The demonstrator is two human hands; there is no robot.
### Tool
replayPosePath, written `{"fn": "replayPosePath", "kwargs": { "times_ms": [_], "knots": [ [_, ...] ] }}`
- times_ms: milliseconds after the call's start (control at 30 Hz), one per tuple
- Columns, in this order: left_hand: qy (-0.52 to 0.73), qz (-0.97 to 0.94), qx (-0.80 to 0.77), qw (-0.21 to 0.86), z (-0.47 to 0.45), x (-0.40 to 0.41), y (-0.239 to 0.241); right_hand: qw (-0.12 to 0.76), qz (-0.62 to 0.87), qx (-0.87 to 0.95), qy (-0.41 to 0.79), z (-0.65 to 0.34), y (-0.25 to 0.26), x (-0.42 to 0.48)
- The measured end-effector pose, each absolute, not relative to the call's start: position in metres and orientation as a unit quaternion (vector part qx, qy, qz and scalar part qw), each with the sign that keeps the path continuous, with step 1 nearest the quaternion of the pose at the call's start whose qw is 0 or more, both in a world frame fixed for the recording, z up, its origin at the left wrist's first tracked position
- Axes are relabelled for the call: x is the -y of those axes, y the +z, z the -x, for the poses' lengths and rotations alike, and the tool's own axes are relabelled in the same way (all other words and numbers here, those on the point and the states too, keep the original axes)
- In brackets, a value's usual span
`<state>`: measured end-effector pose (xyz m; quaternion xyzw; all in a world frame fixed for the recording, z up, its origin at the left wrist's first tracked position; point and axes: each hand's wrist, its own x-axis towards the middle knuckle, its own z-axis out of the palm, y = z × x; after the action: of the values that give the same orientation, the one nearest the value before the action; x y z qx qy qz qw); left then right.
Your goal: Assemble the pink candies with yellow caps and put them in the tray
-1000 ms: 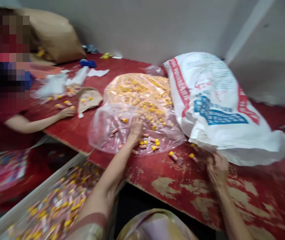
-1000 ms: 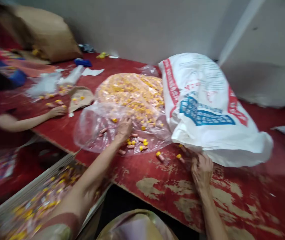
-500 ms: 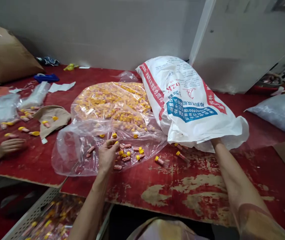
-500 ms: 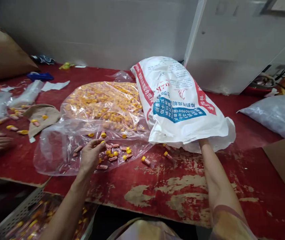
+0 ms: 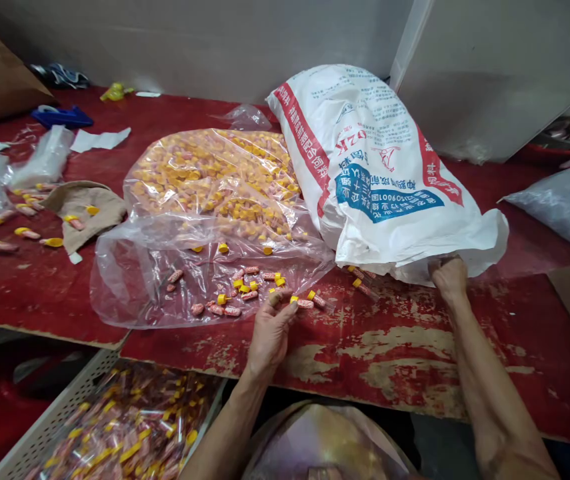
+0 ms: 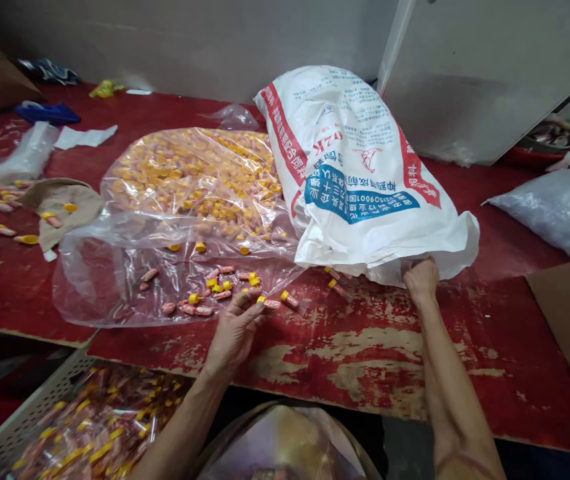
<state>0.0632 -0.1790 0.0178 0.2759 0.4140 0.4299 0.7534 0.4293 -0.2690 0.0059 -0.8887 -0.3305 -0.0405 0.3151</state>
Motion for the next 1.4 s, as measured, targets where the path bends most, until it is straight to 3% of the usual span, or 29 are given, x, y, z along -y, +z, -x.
{"fn": "replayPosePath", "kwargs": {
  "times_ms": [200, 333, 567, 867, 1000, 1167, 1300, 1400],
  "knots": [
    [0.405, -0.298, -0.399, 0.767, -0.098, 0.215, 0.007, 0.425, 0.744, 0.464, 0.226, -0.302, 0.008, 0.339],
    [0.370, -0.348, -0.412, 0.757, -0.109, 0.237, 0.003, 0.443, 0.675, 0.525, 0.268, -0.252, 0.002, 0.331],
    [0.382, -0.526, -0.391, 0.651, -0.095, 0.257, 0.005, 0.438, 0.637, 0.603, 0.194, -0.233, -0.014, 0.314],
    [0.383, -0.683, -0.313, 0.537, -0.079, 0.234, 0.014, 0.478, 0.664, 0.560, 0.130, -0.212, -0.023, 0.311],
    [0.437, -0.705, -0.467, 0.307, -0.059, 0.153, 0.009, 0.409, 0.710, 0.573, 0.007, -0.248, -0.028, 0.293],
    [0.279, -0.694, -0.660, 0.066, -0.012, 0.039, -0.003, 0.325, 0.712, 0.618, -0.082, -0.266, -0.046, 0.288],
    [0.200, -0.719, -0.665, 0.029, -0.002, -0.008, -0.010, 0.334, 0.783, 0.508, -0.132, -0.304, -0.040, 0.291],
    [0.215, -0.728, -0.649, 0.047, -0.003, -0.018, -0.011, 0.230, 0.882, 0.380, -0.156, -0.368, -0.025, 0.284]
  ]
}}
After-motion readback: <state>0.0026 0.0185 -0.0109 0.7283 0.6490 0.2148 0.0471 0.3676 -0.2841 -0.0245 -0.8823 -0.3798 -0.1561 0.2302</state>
